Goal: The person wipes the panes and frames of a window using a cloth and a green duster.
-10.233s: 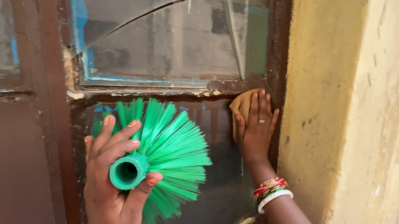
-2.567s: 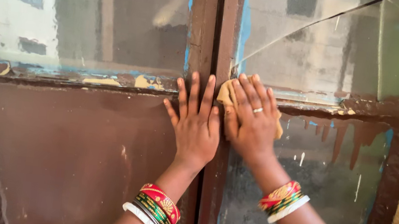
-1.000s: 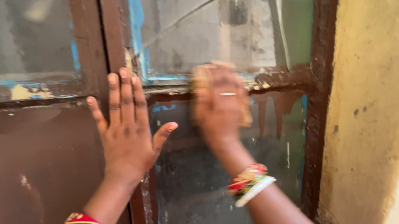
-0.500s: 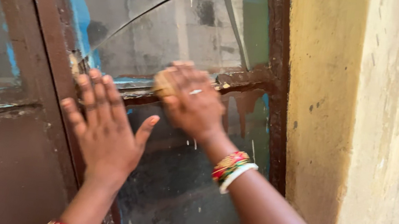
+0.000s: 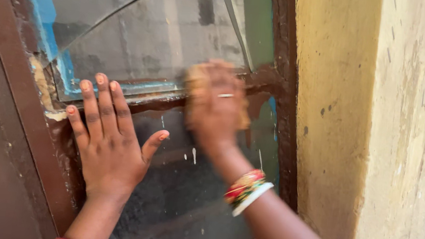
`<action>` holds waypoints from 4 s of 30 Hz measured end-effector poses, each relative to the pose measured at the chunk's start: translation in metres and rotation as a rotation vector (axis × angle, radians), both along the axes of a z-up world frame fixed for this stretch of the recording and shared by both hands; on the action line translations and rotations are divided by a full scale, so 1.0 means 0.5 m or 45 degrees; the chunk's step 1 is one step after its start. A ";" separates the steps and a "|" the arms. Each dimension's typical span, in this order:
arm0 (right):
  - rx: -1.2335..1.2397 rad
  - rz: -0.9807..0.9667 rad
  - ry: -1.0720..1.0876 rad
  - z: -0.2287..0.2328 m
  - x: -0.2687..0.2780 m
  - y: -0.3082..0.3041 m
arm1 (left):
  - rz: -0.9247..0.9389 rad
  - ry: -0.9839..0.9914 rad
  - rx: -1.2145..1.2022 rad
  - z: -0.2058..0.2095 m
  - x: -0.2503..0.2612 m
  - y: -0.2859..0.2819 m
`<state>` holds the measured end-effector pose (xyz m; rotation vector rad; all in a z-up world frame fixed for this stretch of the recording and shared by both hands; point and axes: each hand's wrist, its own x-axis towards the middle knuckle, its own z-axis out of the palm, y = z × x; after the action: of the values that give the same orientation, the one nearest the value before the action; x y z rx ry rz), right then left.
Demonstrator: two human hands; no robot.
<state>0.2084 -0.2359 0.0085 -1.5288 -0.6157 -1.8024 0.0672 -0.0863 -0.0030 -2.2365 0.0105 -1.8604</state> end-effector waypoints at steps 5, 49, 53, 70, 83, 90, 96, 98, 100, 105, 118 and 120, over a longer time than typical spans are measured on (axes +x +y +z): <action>-0.476 0.233 -0.107 0.009 -0.110 0.082 | -0.173 -0.050 -0.005 -0.005 -0.007 0.010; -0.144 -0.256 0.280 -0.150 0.187 -0.259 | -0.210 0.207 -0.111 -0.023 0.061 -0.078; -0.120 -0.241 0.405 -0.252 0.166 -0.251 | -0.004 0.282 -0.102 -0.091 0.042 -0.071; -0.482 0.338 0.434 -0.307 -0.221 0.196 | -0.267 0.137 -0.199 -0.181 -0.138 0.040; -0.627 0.194 0.244 -0.473 -0.009 0.017 | 0.009 0.260 -0.325 -0.374 -0.044 -0.010; -0.351 0.104 0.408 -0.509 0.105 -0.190 | 0.210 0.312 -0.336 -0.466 -0.025 -0.011; 0.026 0.141 0.815 -0.598 0.077 -0.162 | 0.248 0.381 -0.303 -0.520 -0.025 -0.009; 0.093 0.182 0.968 -0.629 0.047 -0.109 | 0.201 0.409 -0.323 -0.530 -0.028 -0.006; 0.001 0.195 0.896 -0.667 -0.009 -0.041 | 0.177 0.461 -0.333 -0.539 -0.033 -0.004; -0.364 0.365 0.848 -0.705 -0.186 0.111 | 0.092 0.576 -0.376 -0.579 -0.081 -0.014; -0.910 0.325 0.649 -0.660 -0.146 -0.014 | -0.220 0.473 -0.543 -0.566 -0.150 -0.074; -0.478 0.491 0.543 -0.619 -0.144 -0.015 | -0.258 0.450 -0.515 -0.528 -0.156 -0.075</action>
<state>0.1366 -0.2432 -0.3012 -1.8181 -0.9890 -1.0691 -0.0111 -0.1236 -0.2669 -2.9189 -0.0899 -1.6466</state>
